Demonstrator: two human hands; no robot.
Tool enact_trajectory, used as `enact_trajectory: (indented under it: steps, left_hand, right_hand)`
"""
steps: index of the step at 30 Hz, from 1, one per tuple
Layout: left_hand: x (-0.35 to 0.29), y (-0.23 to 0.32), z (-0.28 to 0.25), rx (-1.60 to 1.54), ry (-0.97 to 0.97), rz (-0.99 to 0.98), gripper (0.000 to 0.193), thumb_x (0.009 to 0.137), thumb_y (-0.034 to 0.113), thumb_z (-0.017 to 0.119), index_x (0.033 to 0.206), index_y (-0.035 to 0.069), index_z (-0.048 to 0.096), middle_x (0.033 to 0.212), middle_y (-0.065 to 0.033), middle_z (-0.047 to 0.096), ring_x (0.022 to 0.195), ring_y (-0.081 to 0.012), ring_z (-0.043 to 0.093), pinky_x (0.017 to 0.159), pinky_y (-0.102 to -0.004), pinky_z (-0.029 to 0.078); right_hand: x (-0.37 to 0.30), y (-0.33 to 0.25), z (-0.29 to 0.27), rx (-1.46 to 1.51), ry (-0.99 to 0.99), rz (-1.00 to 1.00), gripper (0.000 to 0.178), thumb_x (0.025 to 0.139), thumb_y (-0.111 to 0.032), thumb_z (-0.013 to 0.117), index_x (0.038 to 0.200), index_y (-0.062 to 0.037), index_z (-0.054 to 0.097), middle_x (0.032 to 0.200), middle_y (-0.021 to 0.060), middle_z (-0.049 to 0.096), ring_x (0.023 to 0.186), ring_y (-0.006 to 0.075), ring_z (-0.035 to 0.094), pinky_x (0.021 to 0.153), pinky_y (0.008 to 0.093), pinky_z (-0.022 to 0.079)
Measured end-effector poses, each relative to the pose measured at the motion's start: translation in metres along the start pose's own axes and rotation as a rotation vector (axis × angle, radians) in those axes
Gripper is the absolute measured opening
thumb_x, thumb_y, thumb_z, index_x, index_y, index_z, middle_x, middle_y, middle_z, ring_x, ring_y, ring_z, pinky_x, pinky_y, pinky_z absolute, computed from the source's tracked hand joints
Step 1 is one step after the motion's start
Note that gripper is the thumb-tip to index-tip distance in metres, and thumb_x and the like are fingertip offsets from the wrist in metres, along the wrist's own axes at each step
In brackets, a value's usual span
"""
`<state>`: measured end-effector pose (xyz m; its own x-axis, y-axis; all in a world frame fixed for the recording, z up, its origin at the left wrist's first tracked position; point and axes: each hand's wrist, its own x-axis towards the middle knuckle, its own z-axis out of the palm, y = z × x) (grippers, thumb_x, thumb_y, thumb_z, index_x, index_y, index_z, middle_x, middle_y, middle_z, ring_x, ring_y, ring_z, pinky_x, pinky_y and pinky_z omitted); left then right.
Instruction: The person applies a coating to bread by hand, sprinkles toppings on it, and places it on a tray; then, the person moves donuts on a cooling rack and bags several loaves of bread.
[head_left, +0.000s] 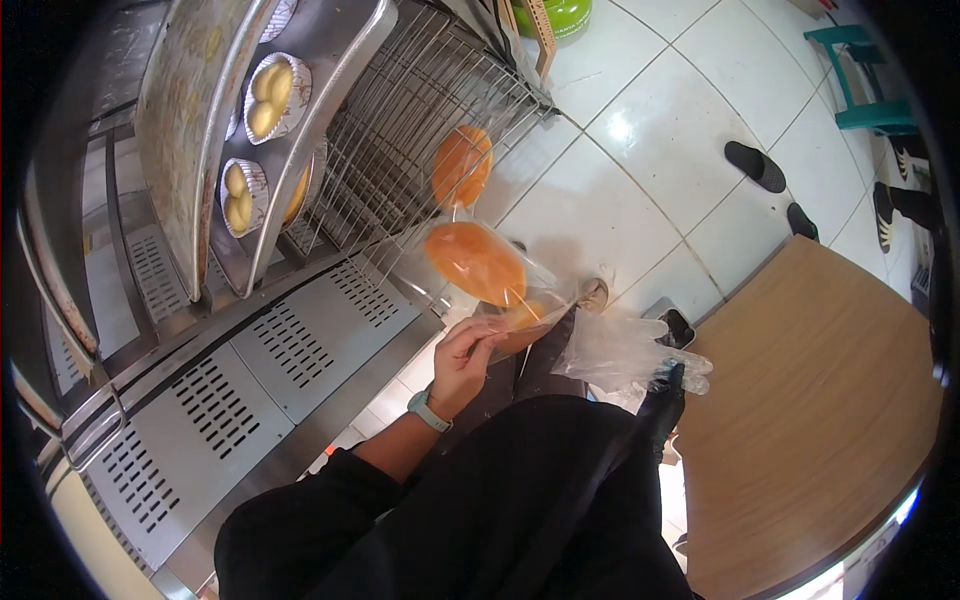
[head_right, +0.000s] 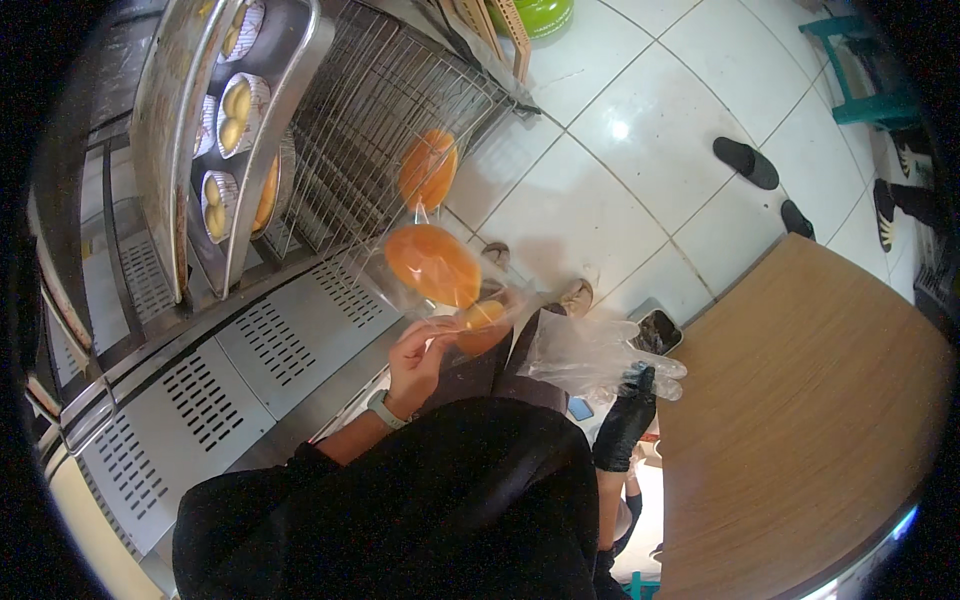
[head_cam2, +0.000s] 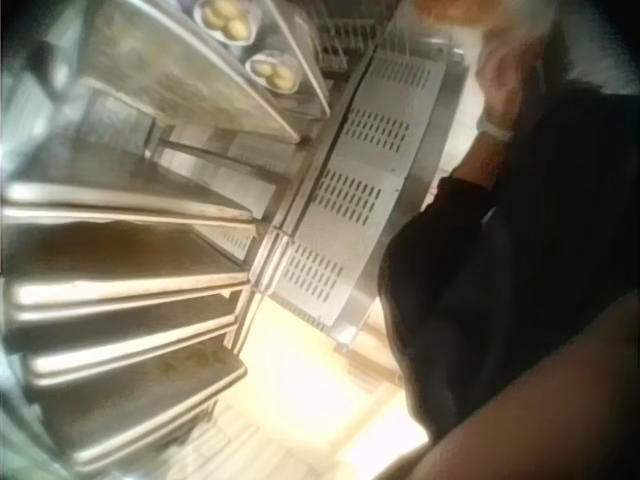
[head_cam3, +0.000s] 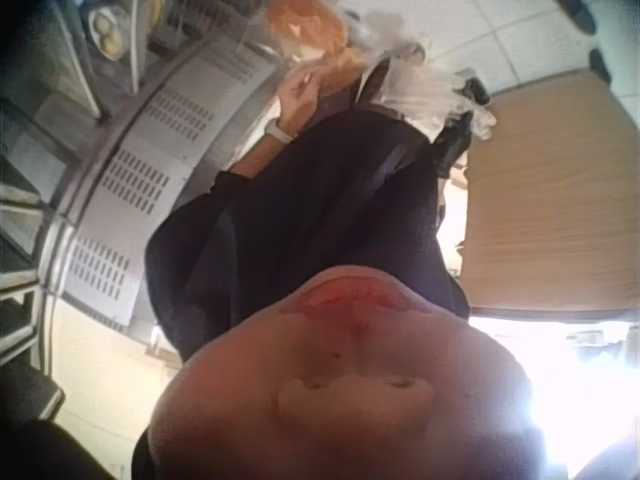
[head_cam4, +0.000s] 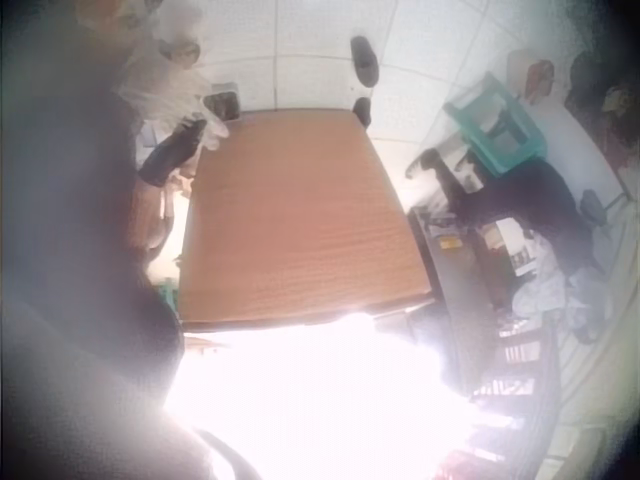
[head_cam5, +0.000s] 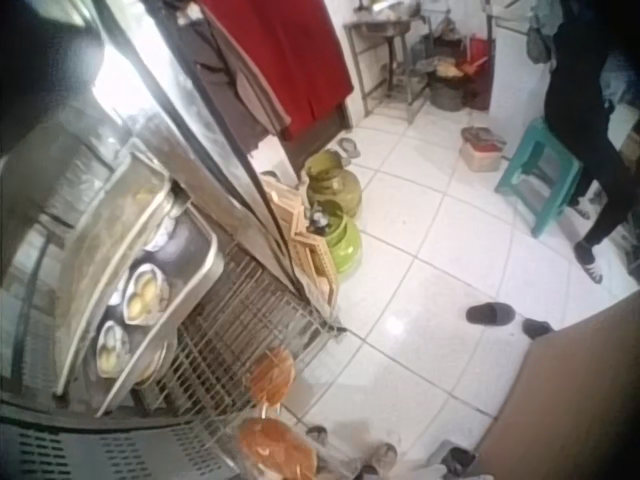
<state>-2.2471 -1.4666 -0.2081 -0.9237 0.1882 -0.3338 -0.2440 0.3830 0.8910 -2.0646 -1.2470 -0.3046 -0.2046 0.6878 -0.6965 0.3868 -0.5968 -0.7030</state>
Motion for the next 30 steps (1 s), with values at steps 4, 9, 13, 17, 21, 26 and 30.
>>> enact_trajectory:
  steps: [4, 9, 13, 17, 21, 26, 30]
  left_hand:
    - [0.005, -0.003, -0.002, 0.15, -0.14, 0.012, 0.008, 0.078, 0.0, 0.059, 0.085, -0.001, 0.063, 0.087, -0.0104, 0.059, 0.085, -0.0204, 0.057, 0.077, -0.0264, 0.043]
    - [0.023, -0.031, -0.002, 0.405, -0.264, -0.017, 0.008, 0.075, 0.008, 0.065, 0.082, 0.005, 0.067, 0.104, -0.013, 0.054, 0.098, -0.026, 0.05, 0.088, -0.0334, 0.037]
    - [0.054, -0.044, 0.004, 0.58, -0.169, 0.254, 0.009, 0.071, 0.012, 0.069, 0.079, 0.008, 0.068, 0.116, -0.0133, 0.046, 0.107, -0.0323, 0.039, 0.094, -0.041, 0.028]
    - [0.083, -0.056, 0.014, 0.689, -0.176, 0.375, 0.009, 0.071, 0.015, 0.068, 0.077, 0.01, 0.069, 0.13, -0.0147, 0.037, 0.118, -0.0379, 0.029, 0.098, -0.0444, 0.024]
    - [0.117, -0.05, 0.033, 0.758, -0.06, 0.446, 0.008, 0.071, 0.018, 0.066, 0.076, 0.013, 0.07, 0.139, -0.0147, 0.026, 0.124, -0.0412, 0.022, 0.1, -0.0502, 0.019]
    - [0.16, -0.041, 0.055, 0.855, 0.039, 0.441, 0.012, 0.073, 0.021, 0.066, 0.076, 0.011, 0.07, 0.142, -0.0183, 0.02, 0.125, -0.0425, 0.02, 0.101, -0.0522, 0.016]
    - [0.19, -0.043, 0.063, 0.721, 0.107, 0.438, 0.015, 0.074, 0.021, 0.065, 0.075, 0.007, 0.069, 0.141, -0.0239, 0.018, 0.124, -0.0414, 0.024, 0.1, -0.041, 0.025]
  right_hand:
    - [-0.003, 0.001, -0.003, 0.001, -0.004, 0.001, 0.033, 0.092, -0.015, 0.042, 0.118, 0.0054, 0.049, 0.111, 0.0119, 0.056, 0.096, 0.018, 0.054, 0.084, 0.0274, 0.042]
    - [-0.004, 0.001, -0.008, 0.006, 0.004, 0.003, 0.033, 0.092, -0.015, 0.043, 0.118, 0.0052, 0.049, 0.111, 0.0116, 0.056, 0.096, 0.0178, 0.054, 0.084, 0.0273, 0.042]
    - [-0.006, 0.005, -0.009, 0.007, 0.001, 0.014, 0.033, 0.092, -0.014, 0.043, 0.118, 0.0049, 0.049, 0.111, 0.0114, 0.056, 0.096, 0.0176, 0.054, 0.084, 0.0272, 0.042]
    - [-0.009, 0.006, -0.014, 0.022, 0.011, 0.004, 0.033, 0.092, -0.014, 0.043, 0.118, 0.0047, 0.049, 0.111, 0.0111, 0.056, 0.096, 0.0175, 0.054, 0.084, 0.0271, 0.042]
    - [-0.008, 0.008, -0.016, 0.025, 0.02, 0.012, 0.033, 0.091, -0.014, 0.044, 0.118, 0.0045, 0.049, 0.11, 0.0109, 0.056, 0.096, 0.0173, 0.054, 0.085, 0.027, 0.042]
    - [-0.007, 0.006, -0.022, 0.038, 0.029, 0.016, 0.033, 0.091, -0.014, 0.044, 0.118, 0.0043, 0.049, 0.11, 0.0106, 0.056, 0.096, 0.0171, 0.054, 0.085, 0.0269, 0.042]
    - [-0.007, 0.007, -0.026, 0.054, 0.037, 0.022, 0.033, 0.091, -0.014, 0.044, 0.118, 0.004, 0.049, 0.11, 0.0104, 0.056, 0.096, 0.0169, 0.054, 0.085, 0.0268, 0.041]
